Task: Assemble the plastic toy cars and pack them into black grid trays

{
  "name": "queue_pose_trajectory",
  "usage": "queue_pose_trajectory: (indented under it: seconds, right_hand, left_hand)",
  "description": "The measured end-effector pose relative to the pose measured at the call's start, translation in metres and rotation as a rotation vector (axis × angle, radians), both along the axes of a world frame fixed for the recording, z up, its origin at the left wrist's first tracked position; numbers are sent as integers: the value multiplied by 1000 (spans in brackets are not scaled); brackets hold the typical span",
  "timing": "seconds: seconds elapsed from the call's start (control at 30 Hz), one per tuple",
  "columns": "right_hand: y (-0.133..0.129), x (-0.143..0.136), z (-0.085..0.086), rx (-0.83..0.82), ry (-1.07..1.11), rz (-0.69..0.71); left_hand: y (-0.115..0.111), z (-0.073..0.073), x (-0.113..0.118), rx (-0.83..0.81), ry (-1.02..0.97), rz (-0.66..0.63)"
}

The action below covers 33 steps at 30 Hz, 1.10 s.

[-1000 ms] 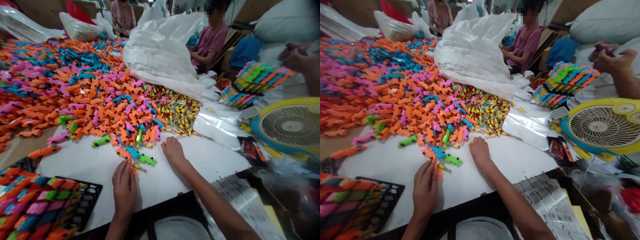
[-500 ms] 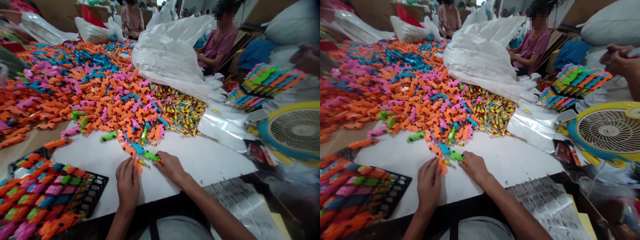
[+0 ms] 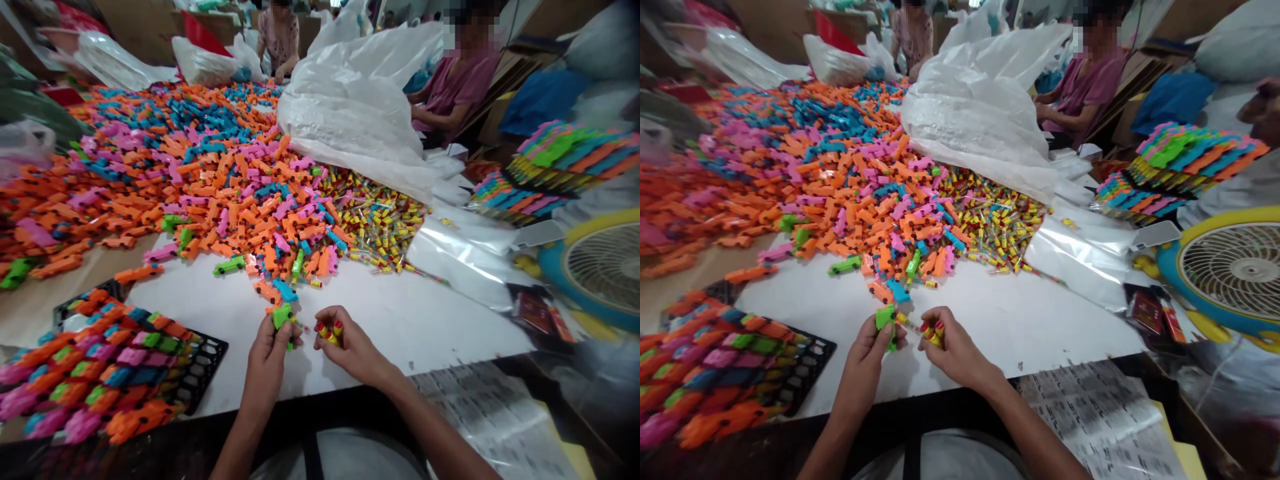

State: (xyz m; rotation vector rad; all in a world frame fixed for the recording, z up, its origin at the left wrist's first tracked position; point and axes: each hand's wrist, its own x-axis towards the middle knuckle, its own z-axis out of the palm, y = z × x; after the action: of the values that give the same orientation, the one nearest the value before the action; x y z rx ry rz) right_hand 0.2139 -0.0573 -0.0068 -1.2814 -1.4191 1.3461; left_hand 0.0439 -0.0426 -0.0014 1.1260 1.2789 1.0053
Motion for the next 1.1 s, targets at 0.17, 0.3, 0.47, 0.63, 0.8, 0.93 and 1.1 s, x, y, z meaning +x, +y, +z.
queue_pose_trajectory:
  seconds: [0.17, 0.3, 0.47, 0.63, 0.8, 0.93, 1.1]
  right_hand:
    - [5, 8, -3, -41, 84, 40]
    - [9, 11, -4, 243, -36, 110]
    - [11, 10, -6, 318, -106, 152]
    - [13, 11, -7, 287, -109, 99]
    - [14, 10, -8, 341, -88, 130]
    - [14, 10, -8, 381, -107, 156]
    - [12, 14, -8, 527, -168, 269]
  left_hand:
    - [-10, -9, -22, 109, 323, -167]
    - [-18, -14, -24, 208, 417, -219]
    - [-21, -12, -22, 249, 443, -263]
    - [-21, -10, -21, 240, 422, -269]
    - [-20, -11, -20, 212, 404, -263]
    - [-20, -10, -19, 137, 374, -241]
    - [-22, -6, -18, -98, 204, -220]
